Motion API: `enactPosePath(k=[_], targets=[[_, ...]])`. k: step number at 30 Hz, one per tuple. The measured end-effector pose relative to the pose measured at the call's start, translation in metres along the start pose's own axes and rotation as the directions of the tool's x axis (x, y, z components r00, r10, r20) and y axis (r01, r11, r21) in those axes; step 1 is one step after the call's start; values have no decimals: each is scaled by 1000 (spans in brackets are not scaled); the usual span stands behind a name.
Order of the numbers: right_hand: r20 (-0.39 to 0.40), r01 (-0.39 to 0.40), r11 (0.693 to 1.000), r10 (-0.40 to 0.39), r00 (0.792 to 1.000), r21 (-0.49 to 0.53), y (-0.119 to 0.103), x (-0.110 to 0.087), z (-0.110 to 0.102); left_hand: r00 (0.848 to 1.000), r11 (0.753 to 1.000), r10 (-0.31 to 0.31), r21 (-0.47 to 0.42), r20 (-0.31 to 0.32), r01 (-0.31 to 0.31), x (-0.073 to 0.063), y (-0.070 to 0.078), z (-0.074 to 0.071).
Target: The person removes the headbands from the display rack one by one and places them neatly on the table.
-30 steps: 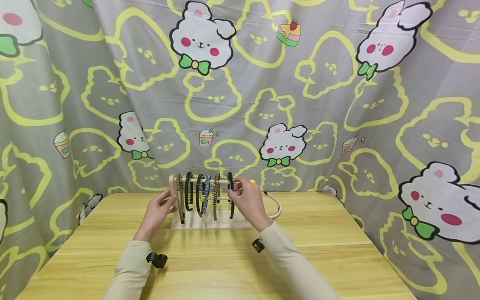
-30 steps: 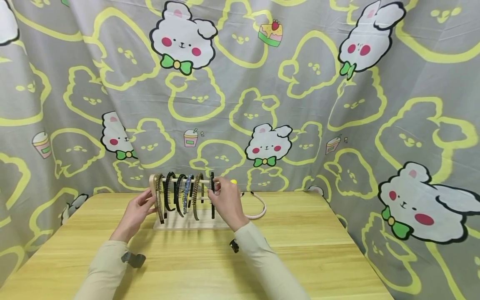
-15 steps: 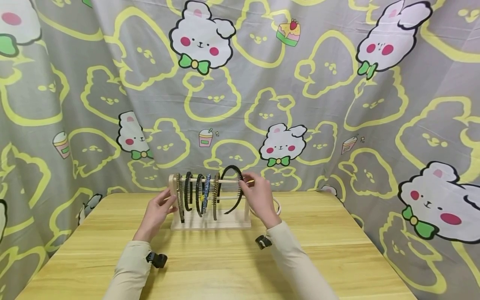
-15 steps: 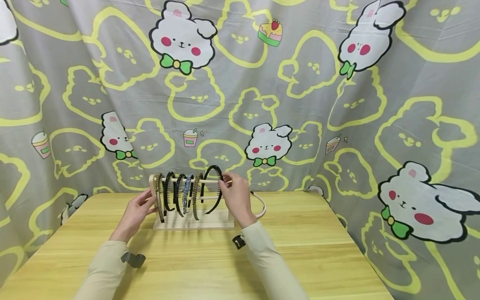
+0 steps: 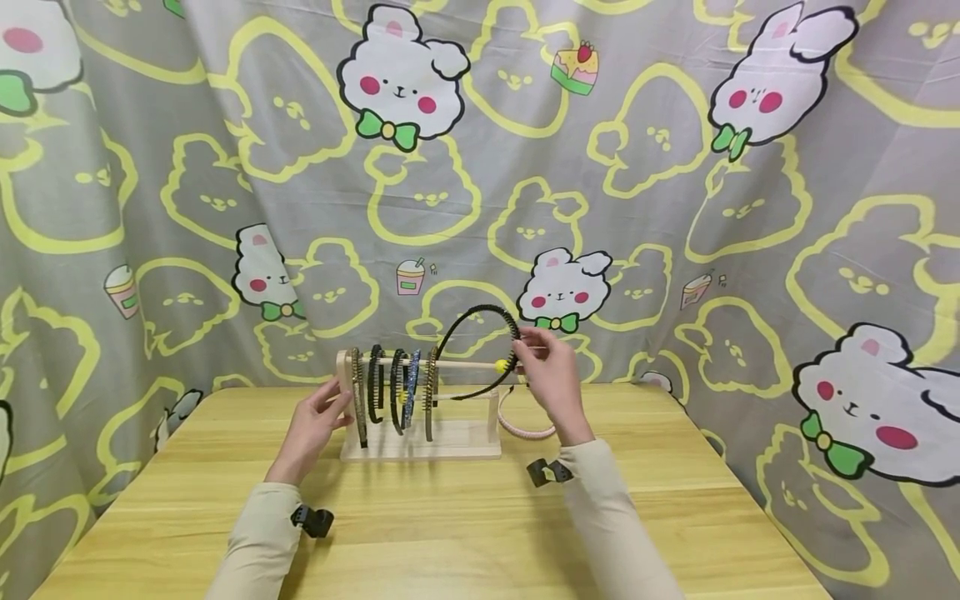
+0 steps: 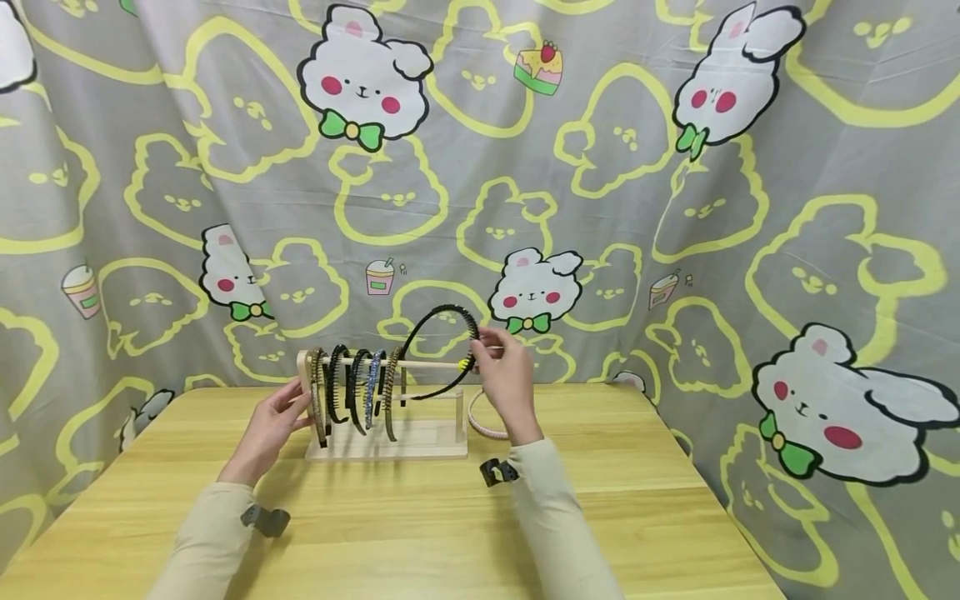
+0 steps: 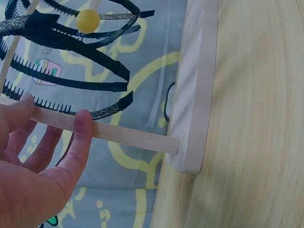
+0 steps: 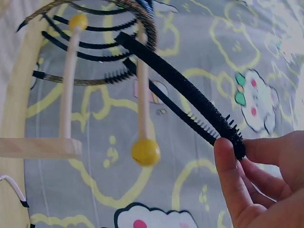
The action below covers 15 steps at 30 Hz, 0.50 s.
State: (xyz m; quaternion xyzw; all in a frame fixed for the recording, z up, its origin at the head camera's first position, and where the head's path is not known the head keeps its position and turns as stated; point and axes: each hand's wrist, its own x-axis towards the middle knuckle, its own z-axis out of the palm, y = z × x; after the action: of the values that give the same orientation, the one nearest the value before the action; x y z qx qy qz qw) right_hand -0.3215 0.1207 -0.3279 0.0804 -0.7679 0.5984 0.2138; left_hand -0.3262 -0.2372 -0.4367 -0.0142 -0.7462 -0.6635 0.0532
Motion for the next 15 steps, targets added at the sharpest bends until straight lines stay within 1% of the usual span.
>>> enactPosePath(k=[2, 5, 10, 15], targets=[[-29, -28, 998, 30, 999, 55, 1, 2, -8, 1000, 1000, 1, 7, 0, -1, 0, -1, 0], [-60, -81, 983, 91, 994, 162, 5, 5, -21, 1000, 1000, -4, 8, 2, 4, 0, 1, 1], [-104, -152, 935, 194, 975, 319, 19, 10, -42, 1000, 1000, -6, 7, 4, 6, 0, 2, 2], [-176, -165, 888, 261, 949, 429, 39, 12, -57, 1000, 1000, 1, 1, 2, -1, -2, 2, 1]])
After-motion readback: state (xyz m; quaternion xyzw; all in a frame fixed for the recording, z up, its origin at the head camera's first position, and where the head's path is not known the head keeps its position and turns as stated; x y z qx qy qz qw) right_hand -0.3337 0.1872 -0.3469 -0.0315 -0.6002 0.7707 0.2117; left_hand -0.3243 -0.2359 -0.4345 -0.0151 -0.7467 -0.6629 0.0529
